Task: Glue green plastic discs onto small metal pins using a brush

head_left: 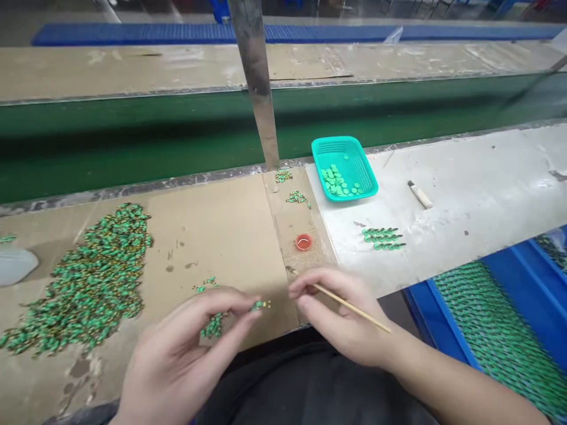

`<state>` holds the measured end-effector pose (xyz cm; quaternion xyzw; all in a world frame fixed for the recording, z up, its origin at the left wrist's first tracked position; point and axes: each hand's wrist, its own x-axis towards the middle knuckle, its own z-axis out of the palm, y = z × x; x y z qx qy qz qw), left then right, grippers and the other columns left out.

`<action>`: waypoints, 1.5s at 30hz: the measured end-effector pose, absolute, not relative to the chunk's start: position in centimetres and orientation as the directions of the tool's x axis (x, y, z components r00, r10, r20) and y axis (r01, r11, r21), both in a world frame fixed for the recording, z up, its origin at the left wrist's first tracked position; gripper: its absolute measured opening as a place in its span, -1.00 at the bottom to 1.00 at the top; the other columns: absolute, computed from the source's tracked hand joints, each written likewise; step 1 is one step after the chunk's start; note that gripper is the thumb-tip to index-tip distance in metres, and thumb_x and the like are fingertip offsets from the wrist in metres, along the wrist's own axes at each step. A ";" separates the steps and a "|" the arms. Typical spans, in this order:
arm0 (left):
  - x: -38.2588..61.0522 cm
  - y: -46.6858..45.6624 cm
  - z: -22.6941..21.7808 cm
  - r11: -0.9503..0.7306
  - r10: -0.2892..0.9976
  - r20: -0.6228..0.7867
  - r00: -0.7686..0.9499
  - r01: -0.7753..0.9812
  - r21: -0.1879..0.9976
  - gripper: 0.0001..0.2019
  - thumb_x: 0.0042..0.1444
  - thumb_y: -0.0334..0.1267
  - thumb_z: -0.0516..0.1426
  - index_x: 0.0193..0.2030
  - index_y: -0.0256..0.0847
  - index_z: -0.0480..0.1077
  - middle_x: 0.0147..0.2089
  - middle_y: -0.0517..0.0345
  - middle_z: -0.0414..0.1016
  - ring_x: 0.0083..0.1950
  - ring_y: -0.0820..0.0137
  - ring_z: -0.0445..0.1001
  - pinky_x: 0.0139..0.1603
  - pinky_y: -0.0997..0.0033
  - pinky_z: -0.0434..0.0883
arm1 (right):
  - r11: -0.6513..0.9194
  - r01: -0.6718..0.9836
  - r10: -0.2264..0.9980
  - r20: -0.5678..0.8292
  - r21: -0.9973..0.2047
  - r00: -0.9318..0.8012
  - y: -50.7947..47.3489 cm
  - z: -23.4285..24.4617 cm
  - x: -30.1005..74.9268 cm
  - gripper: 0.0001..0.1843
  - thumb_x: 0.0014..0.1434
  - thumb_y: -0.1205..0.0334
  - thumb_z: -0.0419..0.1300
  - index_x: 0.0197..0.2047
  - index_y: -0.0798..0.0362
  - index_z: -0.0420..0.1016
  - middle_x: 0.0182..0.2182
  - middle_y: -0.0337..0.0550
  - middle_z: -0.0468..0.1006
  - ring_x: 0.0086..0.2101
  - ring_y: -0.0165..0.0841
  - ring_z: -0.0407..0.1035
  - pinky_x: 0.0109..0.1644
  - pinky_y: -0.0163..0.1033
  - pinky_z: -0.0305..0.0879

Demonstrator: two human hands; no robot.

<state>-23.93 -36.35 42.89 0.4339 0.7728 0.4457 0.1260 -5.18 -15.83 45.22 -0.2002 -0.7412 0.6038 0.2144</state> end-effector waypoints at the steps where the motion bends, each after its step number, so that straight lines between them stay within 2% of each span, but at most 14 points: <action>1: -23.6 -35.5 43.3 0.191 0.817 0.194 -0.543 0.571 0.798 -0.84 0.31 -0.04 0.44 0.00 0.14 0.70 -0.08 0.29 0.80 -0.11 0.30 0.78 -0.04 0.36 0.71 | 0.050 0.090 0.547 -0.048 -0.995 -0.836 -16.1 45.7 -5.5 -0.93 0.38 0.26 0.40 -0.08 0.01 0.73 -0.26 -0.18 0.80 -0.27 -0.36 0.70 -0.15 -0.27 0.68; 3: -23.0 -34.7 43.6 0.133 0.856 0.210 -0.473 0.593 0.794 -0.83 0.35 -0.09 0.40 0.05 0.16 0.70 -0.03 0.26 0.80 -0.07 0.29 0.79 -0.02 0.35 0.72 | -0.134 0.130 0.525 -0.182 -0.982 -0.831 -16.7 46.0 -5.5 -0.88 0.35 0.16 0.45 -0.12 0.02 0.72 -0.31 -0.21 0.77 -0.32 -0.38 0.63 -0.23 -0.31 0.62; 8: -19.2 -36.1 40.5 0.135 0.802 0.186 -0.568 0.475 0.870 -0.80 0.20 -0.03 0.50 -0.06 0.14 0.74 -0.12 0.15 0.79 -0.11 0.16 0.77 -0.07 0.18 0.80 | -0.110 0.063 0.535 -0.113 -0.992 -0.838 -18.8 43.2 -2.7 -0.86 0.38 0.20 0.39 -0.25 0.02 0.68 -0.40 -0.27 0.64 -0.38 -0.44 0.48 -0.26 -0.34 0.47; 15: -10.1 -38.5 36.5 -0.013 0.721 0.009 -0.693 0.000 1.000 -0.84 0.21 0.04 0.51 -0.23 0.08 0.78 -0.20 0.13 0.74 -0.37 0.34 0.68 -0.34 0.37 0.73 | -0.432 0.064 0.440 -0.272 -0.899 -0.856 -24.3 40.1 3.4 -0.72 0.29 0.08 0.56 -0.25 0.04 0.61 -0.40 -0.29 0.61 -0.36 -0.44 0.51 -0.19 -0.34 0.54; 17: -9.3 -38.9 36.1 -0.018 0.726 -0.022 -0.687 -0.051 0.999 -0.76 0.19 0.11 0.52 -0.24 0.04 0.78 -0.22 0.12 0.73 -0.40 0.36 0.65 -0.36 0.37 0.71 | -0.358 0.051 0.454 -0.221 -0.932 -0.863 -25.1 40.3 4.1 -0.75 0.34 0.10 0.51 -0.25 0.05 0.61 -0.40 -0.28 0.63 -0.35 -0.43 0.52 -0.16 -0.32 0.55; 22: -12.2 -38.7 36.0 0.022 0.665 0.027 -0.746 0.057 0.998 -0.57 0.15 0.29 0.50 -0.17 -0.03 0.79 -0.34 0.11 0.70 -0.38 0.36 0.66 -0.31 0.43 0.69 | 0.102 0.073 0.630 0.008 -0.992 -0.777 -23.1 39.0 4.8 -0.88 0.44 0.21 0.34 -0.08 0.03 0.73 -0.24 -0.16 0.78 -0.26 -0.36 0.65 -0.09 -0.27 0.61; 25: -15.0 -37.3 36.7 0.106 0.632 0.061 -0.772 0.164 0.981 -0.55 0.11 0.29 0.52 -0.14 -0.04 0.79 -0.34 0.11 0.72 -0.36 0.37 0.67 -0.26 0.47 0.68 | 0.363 0.024 0.647 0.234 -0.931 -0.726 -20.0 37.6 5.3 -0.69 0.50 0.32 0.20 0.18 0.00 0.71 0.00 -0.03 0.84 -0.10 -0.29 0.74 0.11 -0.14 0.71; 28: -17.1 -34.8 37.4 0.195 0.654 0.073 -0.753 0.261 0.946 -0.61 0.06 0.21 0.54 -0.19 -0.04 0.78 -0.24 0.08 0.79 -0.29 0.30 0.72 -0.24 0.42 0.70 | 0.568 0.030 0.583 0.376 -0.822 -0.720 -17.2 37.1 5.8 -0.52 0.56 0.37 0.09 0.40 -0.04 0.61 0.30 0.05 0.75 0.21 -0.21 0.71 0.43 0.05 0.63; 30: -17.9 -33.0 37.3 0.227 0.678 0.086 -0.730 0.320 0.920 -0.64 0.08 0.18 0.51 -0.21 -0.04 0.78 -0.18 0.08 0.82 -0.22 0.26 0.77 -0.18 0.39 0.72 | 0.581 0.049 0.593 0.381 -0.812 -0.709 -15.9 37.3 5.7 -0.54 0.60 0.33 0.09 0.42 -0.07 0.59 0.33 0.04 0.74 0.15 -0.23 0.73 0.41 0.05 0.64; 33: -18.5 -30.7 36.6 0.246 0.715 0.118 -0.689 0.406 0.880 -0.68 0.18 0.16 0.45 -0.16 -0.02 0.78 -0.15 0.11 0.83 -0.18 0.29 0.77 -0.07 0.37 0.73 | 0.485 -0.004 0.652 0.365 -0.875 -0.664 -14.7 37.7 4.7 -0.73 0.59 0.30 0.18 0.23 -0.07 0.60 0.12 -0.06 0.82 -0.17 -0.36 0.75 0.07 -0.12 0.75; 35: -18.5 -29.8 36.1 0.249 0.740 0.140 -0.657 0.461 0.852 -0.72 0.23 0.14 0.42 -0.14 0.01 0.79 -0.14 0.16 0.84 -0.18 0.32 0.77 -0.05 0.40 0.71 | 0.383 -0.100 0.695 0.359 -0.918 -0.623 -13.9 37.7 3.5 -0.86 0.56 0.30 0.24 0.11 -0.10 0.47 -0.03 -0.19 0.81 -0.27 -0.42 0.72 -0.09 -0.23 0.73; 38: -18.1 -29.3 35.7 0.230 0.777 0.189 -0.601 0.550 0.802 -0.81 0.31 0.06 0.39 -0.13 0.08 0.78 -0.11 0.24 0.83 -0.15 0.38 0.76 -0.08 0.48 0.65 | 0.307 -0.207 0.711 0.369 -0.929 -0.599 -12.8 37.1 1.4 -0.72 0.54 0.27 0.31 0.16 -0.15 0.32 -0.09 -0.27 0.78 -0.21 -0.39 0.77 -0.06 -0.23 0.76; 41: -17.8 -29.2 35.5 0.184 0.801 0.271 -0.534 0.650 0.737 -0.88 0.41 -0.04 0.35 -0.08 0.13 0.76 -0.08 0.32 0.83 -0.14 0.46 0.75 -0.08 0.55 0.61 | 0.426 -0.222 0.642 0.467 -0.877 -0.609 -11.8 36.0 0.0 -0.70 0.57 0.26 0.31 0.27 -0.09 0.40 -0.01 -0.15 0.77 -0.09 -0.34 0.78 0.02 -0.20 0.78; 45: -17.5 -29.2 35.4 0.182 0.823 0.275 -0.497 0.689 0.701 -0.91 0.45 -0.10 0.34 -0.03 0.20 0.74 -0.03 0.41 0.82 -0.10 0.53 0.73 -0.07 0.60 0.57 | 0.620 -0.189 0.491 0.564 -0.762 -0.663 -10.8 34.5 -0.3 -0.92 0.60 0.30 0.29 0.11 0.01 0.56 -0.05 -0.13 0.78 -0.12 -0.36 0.71 0.00 -0.23 0.71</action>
